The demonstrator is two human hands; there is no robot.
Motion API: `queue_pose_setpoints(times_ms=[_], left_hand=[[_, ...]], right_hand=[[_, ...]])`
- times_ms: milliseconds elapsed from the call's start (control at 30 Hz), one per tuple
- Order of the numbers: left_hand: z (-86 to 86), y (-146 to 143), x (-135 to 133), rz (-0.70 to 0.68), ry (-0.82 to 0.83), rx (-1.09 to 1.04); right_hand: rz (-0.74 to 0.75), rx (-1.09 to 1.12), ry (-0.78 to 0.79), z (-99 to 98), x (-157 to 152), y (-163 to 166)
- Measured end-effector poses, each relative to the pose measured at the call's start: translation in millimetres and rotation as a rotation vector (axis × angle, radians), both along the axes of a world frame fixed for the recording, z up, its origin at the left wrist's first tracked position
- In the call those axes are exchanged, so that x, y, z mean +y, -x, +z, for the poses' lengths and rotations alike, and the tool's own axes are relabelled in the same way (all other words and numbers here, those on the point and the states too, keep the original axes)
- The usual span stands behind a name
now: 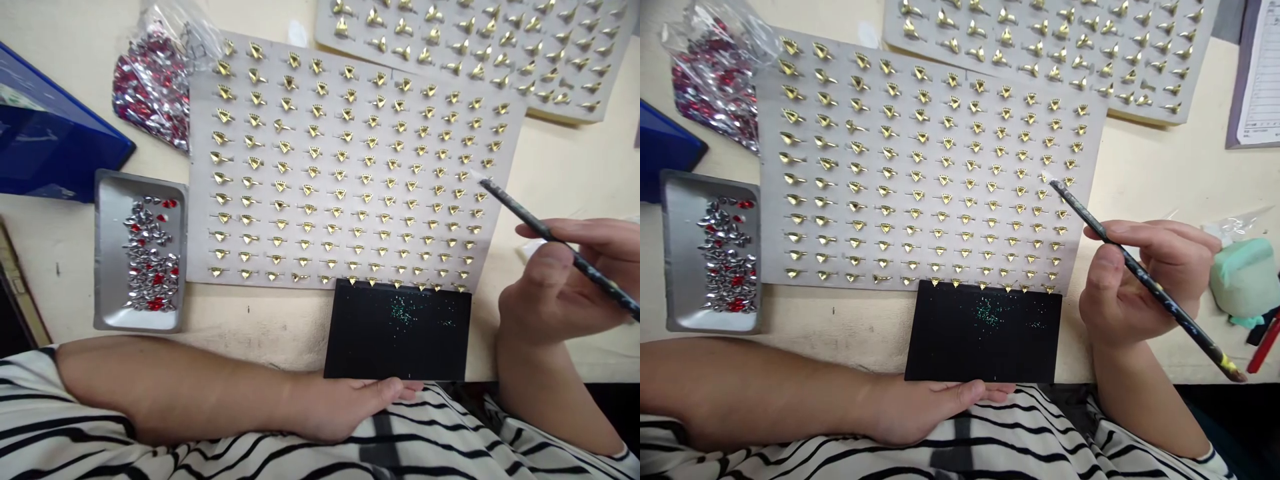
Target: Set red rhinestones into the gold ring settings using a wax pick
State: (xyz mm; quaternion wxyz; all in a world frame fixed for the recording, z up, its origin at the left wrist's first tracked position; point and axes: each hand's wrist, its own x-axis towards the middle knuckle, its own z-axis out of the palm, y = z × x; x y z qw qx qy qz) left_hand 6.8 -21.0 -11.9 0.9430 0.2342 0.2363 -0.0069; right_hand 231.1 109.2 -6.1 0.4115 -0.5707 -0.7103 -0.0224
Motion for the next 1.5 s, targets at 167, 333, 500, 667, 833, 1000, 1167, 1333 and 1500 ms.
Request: queue_pose_setpoints(times_ms=[167, 333, 500, 667, 833, 1000, 1167, 1333, 1500], left_hand=[[0.6, -0.8, 2.2, -0.001, -0.027, -0.006], [2.2, -1.1, 3.8, -0.007, -0.026, -0.004], [5.7, 0.9, 8.6, -0.024, -0.017, 0.019], [10.4, 2.0, 14.7, -0.023, -0.010, 0.044], [10.5, -0.7, 12.8, -0.002, -0.005, 0.070], [6.1, -1.6, 6.2, 0.012, 0.051, 0.055], [4.0, 0.5, 5.1, -0.014, 0.027, 0.062], [4.9, -0.2, 6.3, -0.034, 0.102, 0.076], [5.7, -0.4, 8.5, -0.074, 0.110, 0.084]], right_hand=[[0.000, -0.047, 0.013, 2.5, -0.3, 1.0], [0.006, -0.045, 0.004, 2.9, 0.9, -1.5], [0.021, -0.068, 0.017, 2.9, -1.0, -1.4], [-0.090, -0.088, 0.131, 7.1, -8.0, 2.9], [-0.110, -0.149, 0.134, 8.7, -9.7, 2.7], [-0.105, -0.141, 0.116, 10.3, -4.1, 2.5], [-0.004, -0.014, -0.091, 2.9, 7.1, -4.6], [-0.015, 0.022, -0.008, -1.3, 6.5, -9.6], [0.001, -0.002, 0.011, 3.6, 2.9, -2.3]])
